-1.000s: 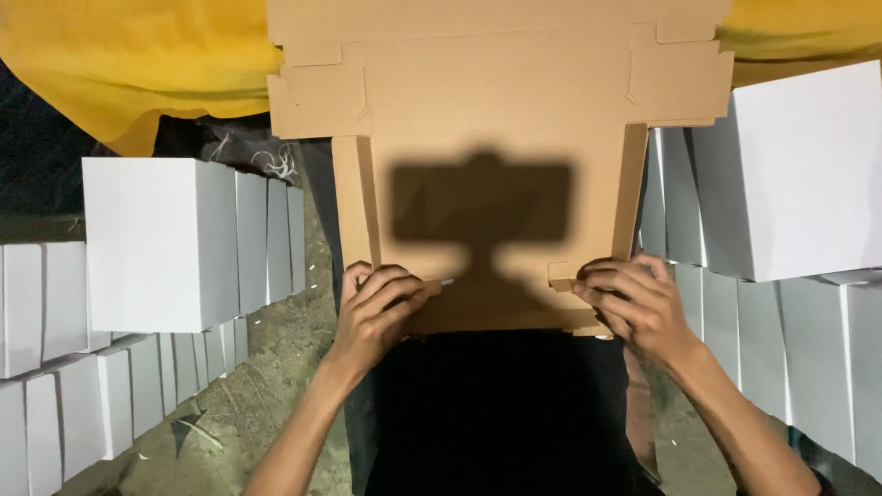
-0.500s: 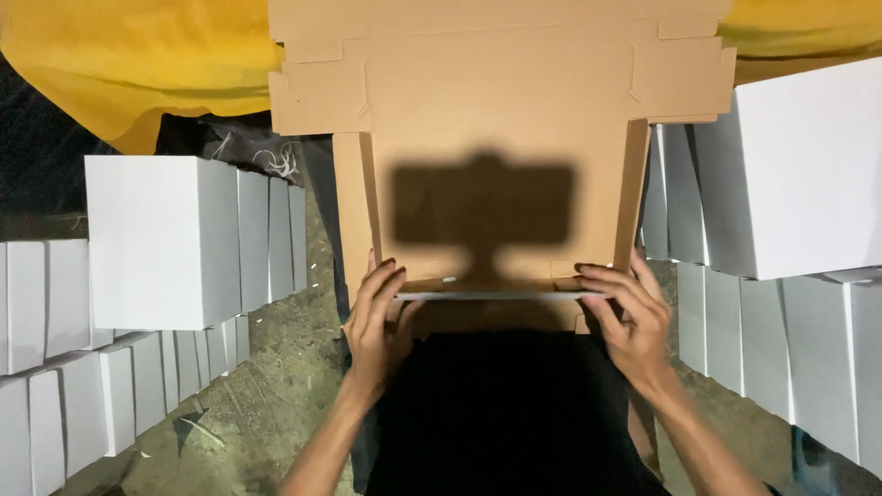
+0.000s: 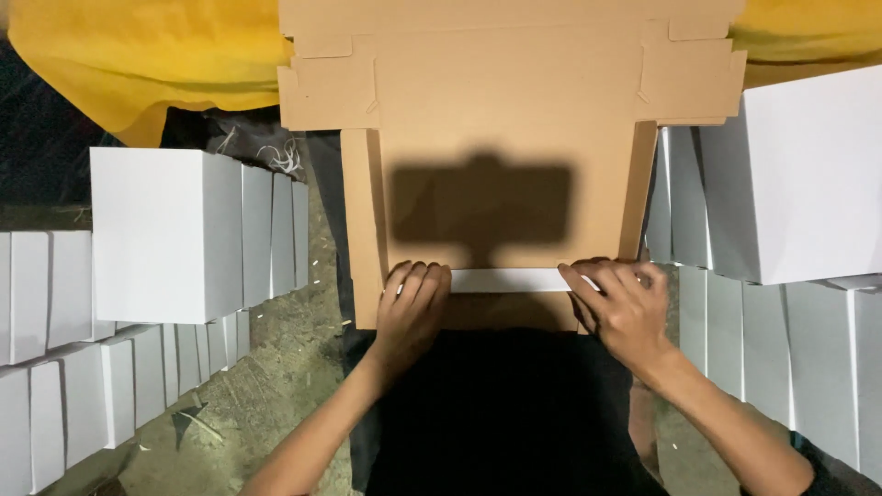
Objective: Folding and assembling cardboard boxes from flat templates by hand.
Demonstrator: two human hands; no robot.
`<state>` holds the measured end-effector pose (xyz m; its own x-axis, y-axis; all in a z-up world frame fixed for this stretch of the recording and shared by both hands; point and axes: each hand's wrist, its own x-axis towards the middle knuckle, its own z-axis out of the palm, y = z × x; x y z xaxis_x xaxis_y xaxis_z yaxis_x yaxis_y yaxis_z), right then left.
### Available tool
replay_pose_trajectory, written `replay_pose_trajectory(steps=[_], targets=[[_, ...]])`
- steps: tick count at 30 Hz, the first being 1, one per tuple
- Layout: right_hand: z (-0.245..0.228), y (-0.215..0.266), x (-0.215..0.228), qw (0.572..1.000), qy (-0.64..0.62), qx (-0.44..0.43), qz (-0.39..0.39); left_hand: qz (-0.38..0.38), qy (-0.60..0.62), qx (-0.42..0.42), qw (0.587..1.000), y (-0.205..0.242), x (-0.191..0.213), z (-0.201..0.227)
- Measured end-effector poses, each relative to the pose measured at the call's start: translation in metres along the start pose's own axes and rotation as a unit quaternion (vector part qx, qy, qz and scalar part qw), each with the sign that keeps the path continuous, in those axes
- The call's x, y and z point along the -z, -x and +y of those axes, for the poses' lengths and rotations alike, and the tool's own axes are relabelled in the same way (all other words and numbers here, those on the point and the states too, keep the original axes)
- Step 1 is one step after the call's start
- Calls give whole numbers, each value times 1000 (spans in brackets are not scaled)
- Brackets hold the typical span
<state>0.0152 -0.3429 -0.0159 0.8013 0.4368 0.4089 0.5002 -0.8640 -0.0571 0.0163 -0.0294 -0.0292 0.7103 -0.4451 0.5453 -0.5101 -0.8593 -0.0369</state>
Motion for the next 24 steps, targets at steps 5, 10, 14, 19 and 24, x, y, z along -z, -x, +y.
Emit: replay_pose_trajectory(steps=[5,10,14,19,24], targets=[[2,-16,3,999,-13,34,-27,-36,37,-38,998,-13,16,-9],[5,-19,0,996,-46,50,-49,-57,79,-85,992,-6,6,-16],[15,-33,5,979,-169,22,-116,-51,158,-39,985,6,-4,-20],[18,-62,41,966,-182,2,-183,-111,277,27,954,-29,33,-35],[71,-89,64,957,-242,-145,-69,-67,398,305,862,-55,60,-79]])
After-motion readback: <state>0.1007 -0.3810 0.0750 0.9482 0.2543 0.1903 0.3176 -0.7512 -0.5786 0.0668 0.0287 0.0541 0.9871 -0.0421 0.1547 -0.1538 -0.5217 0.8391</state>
